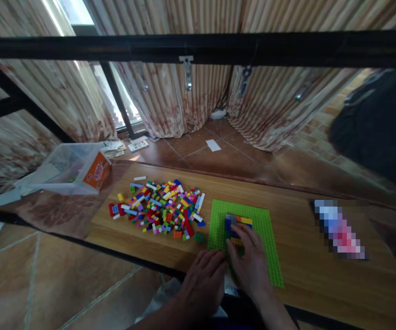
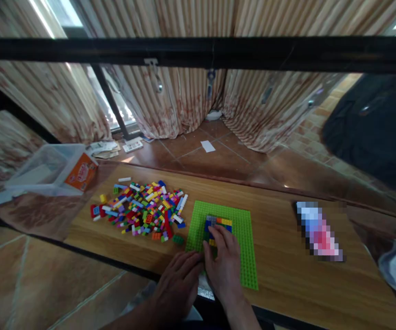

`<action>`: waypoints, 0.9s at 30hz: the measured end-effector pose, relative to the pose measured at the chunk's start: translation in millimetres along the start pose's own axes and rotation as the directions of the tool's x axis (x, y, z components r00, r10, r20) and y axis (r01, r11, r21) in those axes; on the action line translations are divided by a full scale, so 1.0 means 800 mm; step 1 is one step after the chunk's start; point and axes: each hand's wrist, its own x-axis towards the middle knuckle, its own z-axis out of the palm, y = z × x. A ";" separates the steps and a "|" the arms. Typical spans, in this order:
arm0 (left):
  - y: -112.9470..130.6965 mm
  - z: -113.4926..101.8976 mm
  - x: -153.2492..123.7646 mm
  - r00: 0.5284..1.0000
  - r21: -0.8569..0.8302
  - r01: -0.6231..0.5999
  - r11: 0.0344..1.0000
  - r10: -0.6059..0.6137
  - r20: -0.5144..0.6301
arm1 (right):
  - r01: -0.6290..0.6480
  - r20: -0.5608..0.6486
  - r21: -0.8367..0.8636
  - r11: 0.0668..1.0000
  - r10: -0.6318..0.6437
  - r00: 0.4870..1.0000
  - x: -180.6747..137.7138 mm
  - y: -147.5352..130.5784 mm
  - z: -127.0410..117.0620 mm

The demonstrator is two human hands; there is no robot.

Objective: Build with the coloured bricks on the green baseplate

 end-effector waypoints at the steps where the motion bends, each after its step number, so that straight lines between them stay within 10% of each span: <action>1: 0.000 0.002 -0.001 1.000 -0.010 0.004 1.000 -0.004 0.006 | 0.005 0.005 -0.004 1.000 -0.005 1.000 0.000 -0.001 0.002; 17: -0.018 0.011 -0.028 0.989 -0.161 -0.144 0.976 0.144 -0.007 | 0.162 0.318 -0.003 0.987 -0.153 0.936 0.024 -0.071 0.046; 27: -0.014 -0.004 -0.016 0.996 -0.178 -0.088 0.980 0.092 0.013 | -0.022 0.215 0.131 0.991 -0.007 0.977 0.006 -0.049 0.016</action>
